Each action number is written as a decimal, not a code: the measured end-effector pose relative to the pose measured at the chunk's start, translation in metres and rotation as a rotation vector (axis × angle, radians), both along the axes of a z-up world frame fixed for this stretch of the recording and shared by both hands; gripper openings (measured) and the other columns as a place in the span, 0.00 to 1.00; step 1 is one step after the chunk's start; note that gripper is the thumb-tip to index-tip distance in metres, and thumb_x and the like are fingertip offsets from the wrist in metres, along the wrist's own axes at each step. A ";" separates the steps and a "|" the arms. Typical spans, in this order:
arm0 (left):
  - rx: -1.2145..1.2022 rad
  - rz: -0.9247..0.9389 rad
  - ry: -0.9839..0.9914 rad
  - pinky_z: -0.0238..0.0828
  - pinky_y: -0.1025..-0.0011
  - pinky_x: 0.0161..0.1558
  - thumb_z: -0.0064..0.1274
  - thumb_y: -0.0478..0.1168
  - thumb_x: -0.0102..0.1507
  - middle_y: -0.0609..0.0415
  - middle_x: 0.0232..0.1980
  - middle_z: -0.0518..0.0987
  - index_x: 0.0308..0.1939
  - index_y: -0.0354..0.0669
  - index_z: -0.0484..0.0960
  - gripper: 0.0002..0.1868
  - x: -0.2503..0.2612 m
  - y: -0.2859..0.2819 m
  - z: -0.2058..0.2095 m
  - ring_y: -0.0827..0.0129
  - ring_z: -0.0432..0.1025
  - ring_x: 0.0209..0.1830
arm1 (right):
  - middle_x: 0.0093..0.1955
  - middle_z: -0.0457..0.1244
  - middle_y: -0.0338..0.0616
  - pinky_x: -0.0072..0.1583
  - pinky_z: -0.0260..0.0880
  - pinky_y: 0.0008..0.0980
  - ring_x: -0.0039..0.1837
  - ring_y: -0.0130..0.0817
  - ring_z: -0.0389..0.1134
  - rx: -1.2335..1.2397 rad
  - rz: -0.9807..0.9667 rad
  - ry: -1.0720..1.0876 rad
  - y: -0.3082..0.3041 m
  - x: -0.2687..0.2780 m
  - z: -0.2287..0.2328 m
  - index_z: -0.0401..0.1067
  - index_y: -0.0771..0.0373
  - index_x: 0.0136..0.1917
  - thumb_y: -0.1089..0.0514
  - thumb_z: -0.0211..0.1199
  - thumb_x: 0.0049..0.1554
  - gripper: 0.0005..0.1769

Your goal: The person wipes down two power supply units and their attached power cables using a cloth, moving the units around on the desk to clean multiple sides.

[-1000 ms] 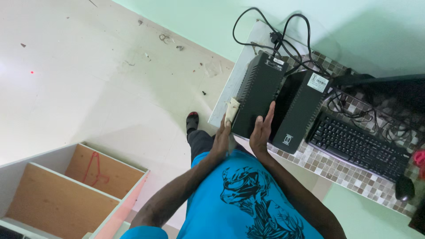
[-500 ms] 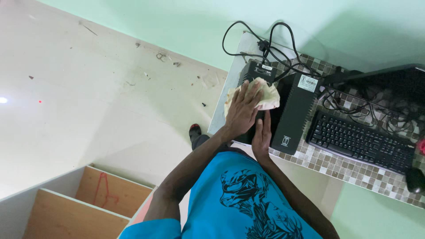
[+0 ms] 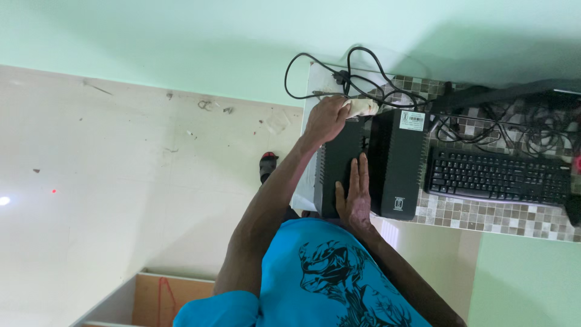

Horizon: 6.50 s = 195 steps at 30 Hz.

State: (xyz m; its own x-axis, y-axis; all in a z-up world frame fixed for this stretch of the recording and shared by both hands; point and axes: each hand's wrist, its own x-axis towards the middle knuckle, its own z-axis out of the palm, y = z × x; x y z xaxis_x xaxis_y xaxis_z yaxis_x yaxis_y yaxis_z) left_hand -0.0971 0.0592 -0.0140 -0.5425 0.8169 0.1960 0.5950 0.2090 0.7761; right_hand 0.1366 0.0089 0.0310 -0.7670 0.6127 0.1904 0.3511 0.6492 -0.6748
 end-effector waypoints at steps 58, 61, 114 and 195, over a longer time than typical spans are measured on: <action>-0.339 -0.499 -0.858 0.76 0.60 0.44 0.40 0.49 0.73 0.39 0.42 0.84 0.65 0.46 0.80 0.22 -0.063 -0.018 -0.010 0.51 0.80 0.40 | 0.81 0.51 0.62 0.75 0.60 0.48 0.78 0.60 0.57 0.044 -0.274 -0.365 -0.015 -0.019 0.029 0.60 0.70 0.76 0.60 0.58 0.59 0.32; -0.285 -0.383 -0.892 0.75 0.62 0.48 0.39 0.49 0.70 0.40 0.45 0.85 0.66 0.46 0.77 0.24 -0.064 -0.023 -0.046 0.51 0.81 0.44 | 0.81 0.52 0.60 0.75 0.61 0.48 0.78 0.58 0.57 0.028 -0.299 -0.348 -0.014 -0.022 0.028 0.61 0.69 0.75 0.60 0.58 0.59 0.33; 0.023 -0.013 -0.929 0.50 0.82 0.28 0.46 0.48 0.78 0.62 0.29 0.64 0.53 0.30 0.83 0.21 0.112 -0.126 0.104 0.82 0.55 0.27 | 0.44 0.67 0.48 0.42 0.71 0.31 0.40 0.33 0.70 -1.380 -0.277 0.551 0.013 0.068 0.010 0.67 0.79 0.59 0.58 0.62 0.71 0.17; 0.051 -0.745 0.177 0.56 0.49 0.78 0.44 0.44 0.75 0.43 0.76 0.67 0.74 0.39 0.65 0.24 0.076 -0.142 0.059 0.45 0.60 0.80 | 0.74 0.54 0.57 0.63 0.61 0.39 0.63 0.44 0.59 -0.785 -1.119 0.816 -0.135 -0.024 -0.057 0.41 0.60 0.85 0.53 0.49 0.68 0.37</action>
